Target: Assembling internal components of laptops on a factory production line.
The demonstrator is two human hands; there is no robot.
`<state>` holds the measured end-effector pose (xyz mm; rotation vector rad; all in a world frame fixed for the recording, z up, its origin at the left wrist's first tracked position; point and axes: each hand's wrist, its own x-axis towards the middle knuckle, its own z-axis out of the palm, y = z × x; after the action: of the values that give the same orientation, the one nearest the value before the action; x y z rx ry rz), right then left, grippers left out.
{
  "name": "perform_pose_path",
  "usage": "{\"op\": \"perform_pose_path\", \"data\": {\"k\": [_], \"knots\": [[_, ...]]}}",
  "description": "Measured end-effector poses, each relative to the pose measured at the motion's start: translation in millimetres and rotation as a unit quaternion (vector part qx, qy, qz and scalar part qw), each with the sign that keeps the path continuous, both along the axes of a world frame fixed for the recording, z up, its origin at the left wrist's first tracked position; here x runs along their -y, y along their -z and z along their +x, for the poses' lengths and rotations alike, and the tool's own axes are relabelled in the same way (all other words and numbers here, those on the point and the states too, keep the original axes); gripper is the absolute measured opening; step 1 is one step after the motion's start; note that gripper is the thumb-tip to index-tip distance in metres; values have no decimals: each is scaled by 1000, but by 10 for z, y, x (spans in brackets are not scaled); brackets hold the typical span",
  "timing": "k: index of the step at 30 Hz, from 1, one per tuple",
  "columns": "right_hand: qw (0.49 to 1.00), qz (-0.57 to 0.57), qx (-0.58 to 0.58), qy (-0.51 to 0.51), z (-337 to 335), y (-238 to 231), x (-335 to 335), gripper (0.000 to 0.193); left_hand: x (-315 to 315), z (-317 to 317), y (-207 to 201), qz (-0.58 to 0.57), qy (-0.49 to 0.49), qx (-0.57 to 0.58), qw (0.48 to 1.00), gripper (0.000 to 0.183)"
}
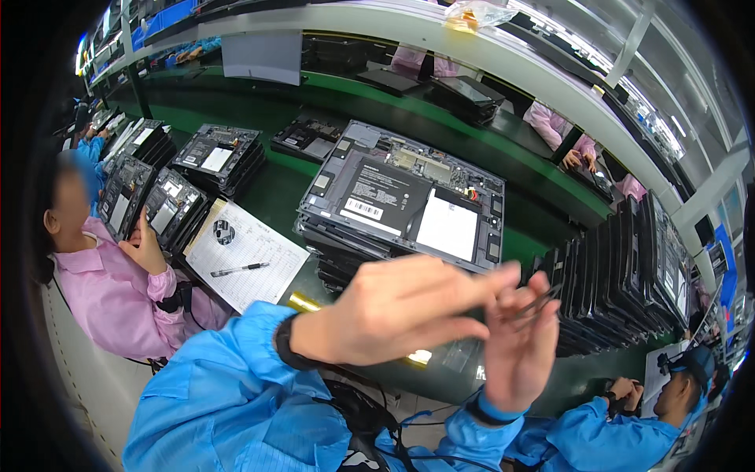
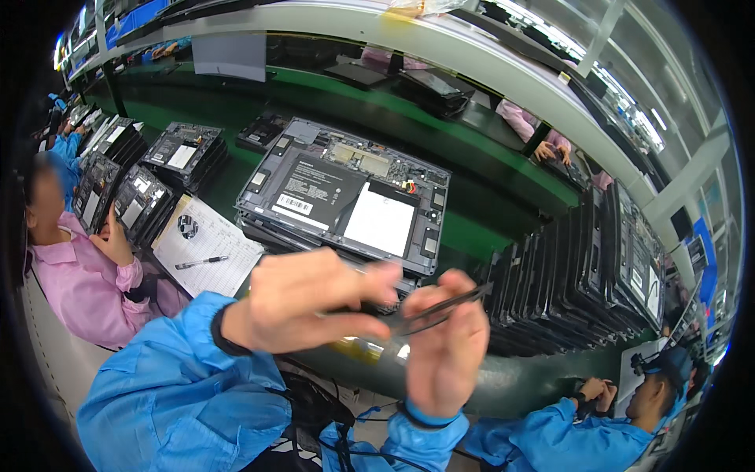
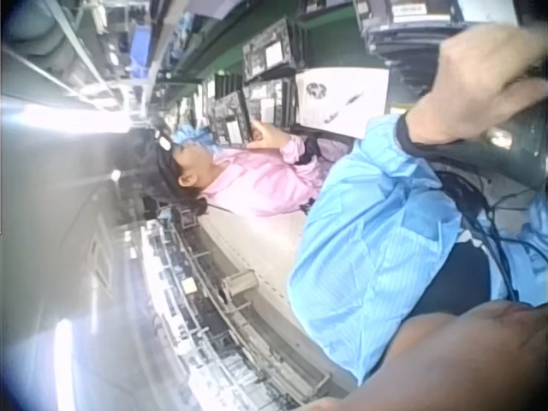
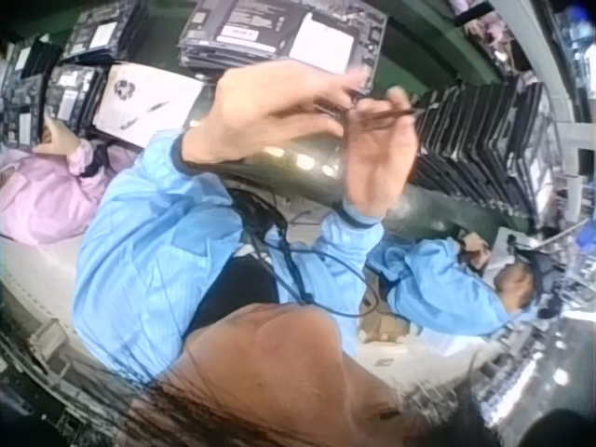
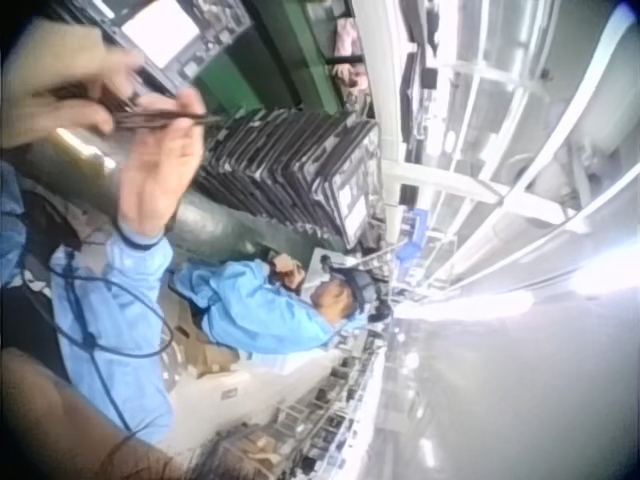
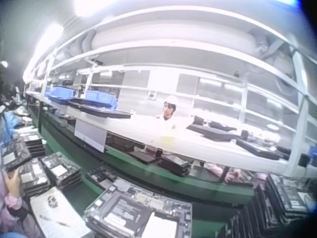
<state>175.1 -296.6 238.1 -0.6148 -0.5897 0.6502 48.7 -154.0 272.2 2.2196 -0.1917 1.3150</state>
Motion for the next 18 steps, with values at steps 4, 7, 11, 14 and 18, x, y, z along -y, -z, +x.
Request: {"op": "perform_pose_path", "data": {"k": [4,7,11,14,18], "knots": [[988,-1,126,94,885,-135,-146,55,-504,186,-339,106,-25,-232,967,58],[956,-105,233,142,1160,-367,-601,40,-910,578,-259,118,-52,-307,943,54],[947,-163,254,111,1547,-238,-1026,35,-969,873,5,190,-128,-347,910,62],[949,-190,234,88,1696,-61,-1193,36,-913,856,61,174,-136,-306,926,60],[952,-202,219,66,1717,38,-1338,37,-932,893,29,161,-134,-326,922,57]]}}
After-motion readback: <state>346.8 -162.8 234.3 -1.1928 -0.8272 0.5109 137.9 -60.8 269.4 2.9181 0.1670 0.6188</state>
